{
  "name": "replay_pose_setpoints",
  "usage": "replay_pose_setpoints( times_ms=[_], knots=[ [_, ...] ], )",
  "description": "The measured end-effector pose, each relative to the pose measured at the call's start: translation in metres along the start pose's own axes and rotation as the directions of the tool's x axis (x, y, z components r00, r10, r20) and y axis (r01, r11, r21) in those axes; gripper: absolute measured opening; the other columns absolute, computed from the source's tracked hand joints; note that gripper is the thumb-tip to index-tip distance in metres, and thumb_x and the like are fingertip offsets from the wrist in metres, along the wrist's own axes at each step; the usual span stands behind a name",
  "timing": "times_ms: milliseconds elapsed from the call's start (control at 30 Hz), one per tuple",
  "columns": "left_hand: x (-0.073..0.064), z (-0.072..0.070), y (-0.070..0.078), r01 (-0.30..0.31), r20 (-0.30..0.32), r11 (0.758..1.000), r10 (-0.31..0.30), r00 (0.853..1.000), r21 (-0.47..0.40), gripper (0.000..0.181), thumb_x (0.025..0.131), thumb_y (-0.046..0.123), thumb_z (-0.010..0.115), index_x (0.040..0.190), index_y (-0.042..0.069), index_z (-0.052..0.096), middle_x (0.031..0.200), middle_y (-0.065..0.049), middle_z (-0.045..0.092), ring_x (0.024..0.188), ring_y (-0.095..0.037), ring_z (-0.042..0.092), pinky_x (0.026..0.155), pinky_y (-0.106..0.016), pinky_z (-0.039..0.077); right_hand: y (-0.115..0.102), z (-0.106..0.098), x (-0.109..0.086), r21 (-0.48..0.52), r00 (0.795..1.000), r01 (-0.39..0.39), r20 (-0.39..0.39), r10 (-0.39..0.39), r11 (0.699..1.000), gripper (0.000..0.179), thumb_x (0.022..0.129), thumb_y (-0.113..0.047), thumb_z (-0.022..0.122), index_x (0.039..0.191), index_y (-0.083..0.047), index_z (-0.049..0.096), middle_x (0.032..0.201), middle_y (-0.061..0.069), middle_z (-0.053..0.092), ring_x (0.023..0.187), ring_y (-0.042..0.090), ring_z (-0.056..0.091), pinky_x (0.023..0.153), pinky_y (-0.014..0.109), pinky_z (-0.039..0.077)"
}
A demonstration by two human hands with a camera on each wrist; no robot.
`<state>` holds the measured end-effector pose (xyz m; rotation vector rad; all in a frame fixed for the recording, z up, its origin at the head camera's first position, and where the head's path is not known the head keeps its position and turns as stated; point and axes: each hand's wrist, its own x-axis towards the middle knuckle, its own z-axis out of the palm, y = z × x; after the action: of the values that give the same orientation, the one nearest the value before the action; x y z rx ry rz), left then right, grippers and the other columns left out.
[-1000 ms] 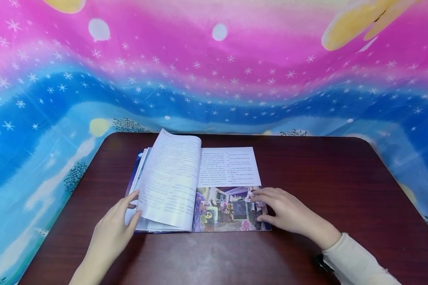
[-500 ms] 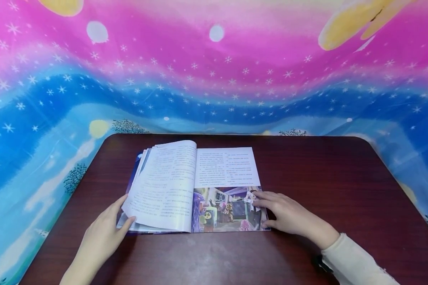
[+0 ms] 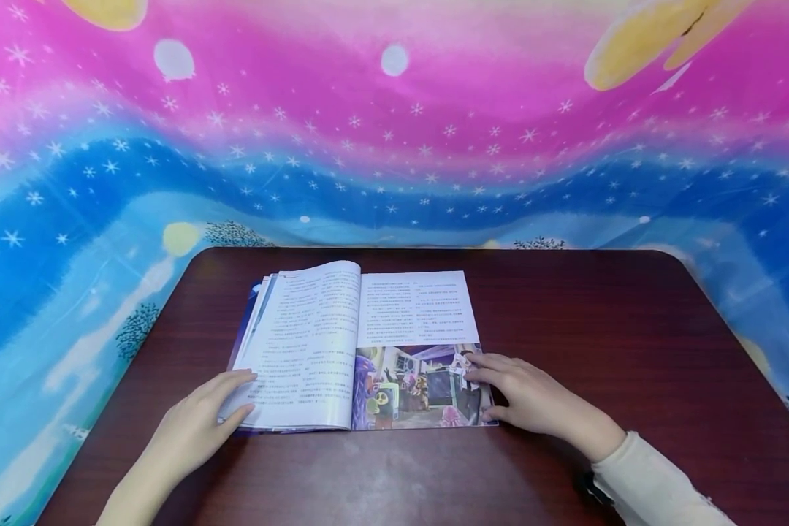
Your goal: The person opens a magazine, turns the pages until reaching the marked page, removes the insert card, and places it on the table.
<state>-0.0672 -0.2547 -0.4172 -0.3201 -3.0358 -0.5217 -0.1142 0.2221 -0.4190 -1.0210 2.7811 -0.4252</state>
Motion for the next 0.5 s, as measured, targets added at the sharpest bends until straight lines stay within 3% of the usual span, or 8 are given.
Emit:
replay_pose_setpoints(
  times_ms=[300, 500],
  knots=[
    [0.014, 0.004, -0.005, -0.061, 0.057, 0.998, 0.063, 0.996, -0.035, 0.053, 0.084, 0.024, 0.080, 0.131, 0.007, 0.063, 0.137, -0.016, 0.057, 0.126, -0.040, 0.052, 0.093, -0.060, 0.046, -0.003, -0.002, 0.001, -0.007, 1.000, -0.016, 0.005, 0.016, 1.000, 0.054, 0.078, -0.023, 0.086, 0.126, -0.007, 0.067, 0.146, 0.016, 0.049, 0.132, 0.036, 0.047, 0.102, 0.057, 0.042],
    [0.018, 0.008, -0.007, -0.068, 0.107, 0.994, 0.076, 0.991, -0.084, 0.056, 0.080, 0.026, 0.084, 0.129, 0.009, 0.065, 0.138, -0.015, 0.056, 0.127, -0.041, 0.050, 0.094, -0.061, 0.045, -0.004, -0.001, 0.002, -0.010, 1.000, -0.025, 0.003, 0.025, 1.000, 0.054, 0.078, -0.024, 0.086, 0.126, -0.008, 0.067, 0.146, 0.015, 0.049, 0.133, 0.036, 0.047, 0.103, 0.057, 0.042]
  ],
)
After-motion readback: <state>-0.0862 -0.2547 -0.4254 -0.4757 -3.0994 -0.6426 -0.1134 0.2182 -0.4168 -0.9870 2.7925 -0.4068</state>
